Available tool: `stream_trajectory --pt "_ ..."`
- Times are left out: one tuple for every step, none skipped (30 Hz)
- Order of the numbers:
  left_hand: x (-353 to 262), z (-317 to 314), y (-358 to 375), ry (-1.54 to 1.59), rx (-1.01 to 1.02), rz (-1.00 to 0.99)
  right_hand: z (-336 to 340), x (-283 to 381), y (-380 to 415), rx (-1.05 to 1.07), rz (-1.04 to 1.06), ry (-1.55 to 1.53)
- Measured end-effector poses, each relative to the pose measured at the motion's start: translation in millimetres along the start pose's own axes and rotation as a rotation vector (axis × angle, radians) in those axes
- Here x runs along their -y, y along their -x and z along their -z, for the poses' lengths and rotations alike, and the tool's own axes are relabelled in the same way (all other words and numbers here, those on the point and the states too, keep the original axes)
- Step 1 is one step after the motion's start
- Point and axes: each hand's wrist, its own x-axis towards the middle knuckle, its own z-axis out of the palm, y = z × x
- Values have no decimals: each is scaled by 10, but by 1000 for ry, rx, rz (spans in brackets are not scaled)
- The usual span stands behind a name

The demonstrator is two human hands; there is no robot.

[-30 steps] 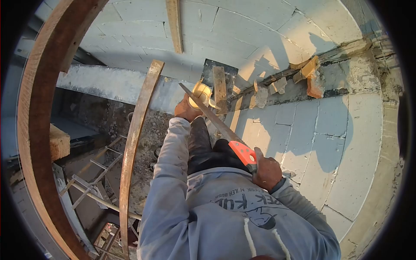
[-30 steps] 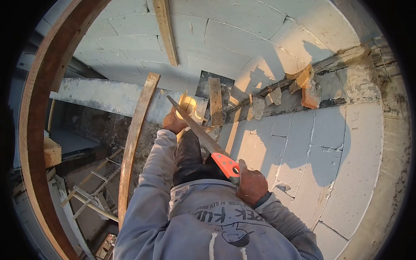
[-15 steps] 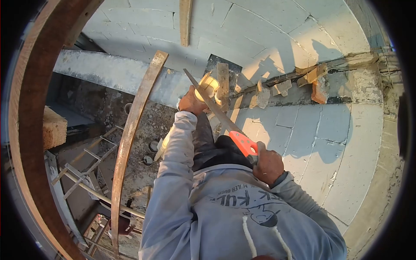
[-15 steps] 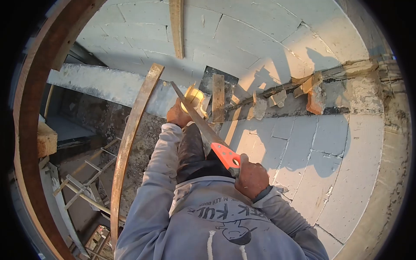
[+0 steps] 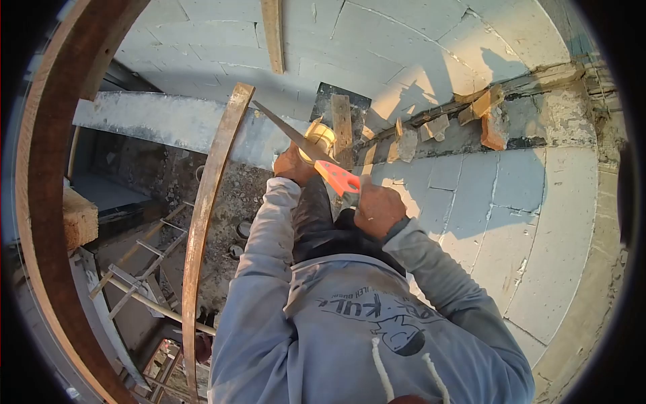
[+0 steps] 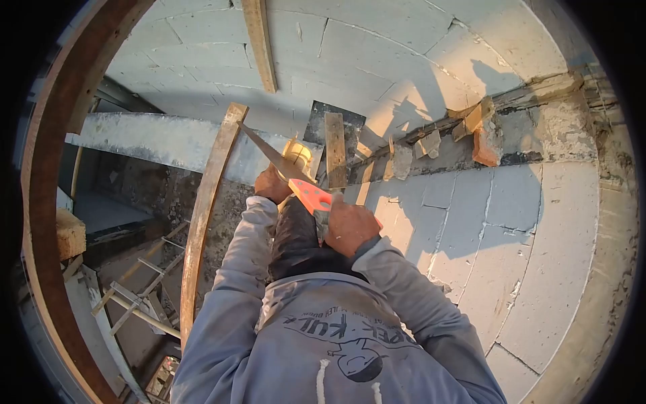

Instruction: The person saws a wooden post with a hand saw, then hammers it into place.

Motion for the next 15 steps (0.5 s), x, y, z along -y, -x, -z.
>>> stream_trajectory --pt "80 -89 -26 -6 6 1 -143 90 -197 -29 30 -9" --pt "209 -196 -146 -31 22 40 -204 151 -330 -68 66 -14" --pt "279 -251 -246 -51 39 77 -158 124 -305 -75 63 -11" --pt "130 -74 -91 29 16 13 -81 62 -82 16 13 8" --pt "154 -16 -106 43 30 -37 20 10 124 92 -33 28" --pt "125 59 -171 24 17 -33 117 -35 451 107 -121 -1" --pt "124 74 -154 12 10 -15 196 -68 735 138 -206 -27" --pt "135 44 -123 24 -2 -3 258 -87 715 145 -191 -15" --pt "160 16 -92 22 -25 -11 275 -83 689 130 -169 -35" --pt "199 3 -112 10 -41 -31 259 -58 654 107 -158 -66" --pt "259 -73 -114 3 -28 -31 128 -8 283 68 -79 -27" --pt "326 -200 -105 10 -32 -11 -42 79 -140 38 1 18" --pt "370 -268 -171 19 -58 5 -139 168 -304 27 13 1" --pt "419 -266 -277 6 -1 40 -178 233 -419 6 24 -21" --pt "321 -190 -288 6 -6 31 -159 195 -398 -4 23 -17"
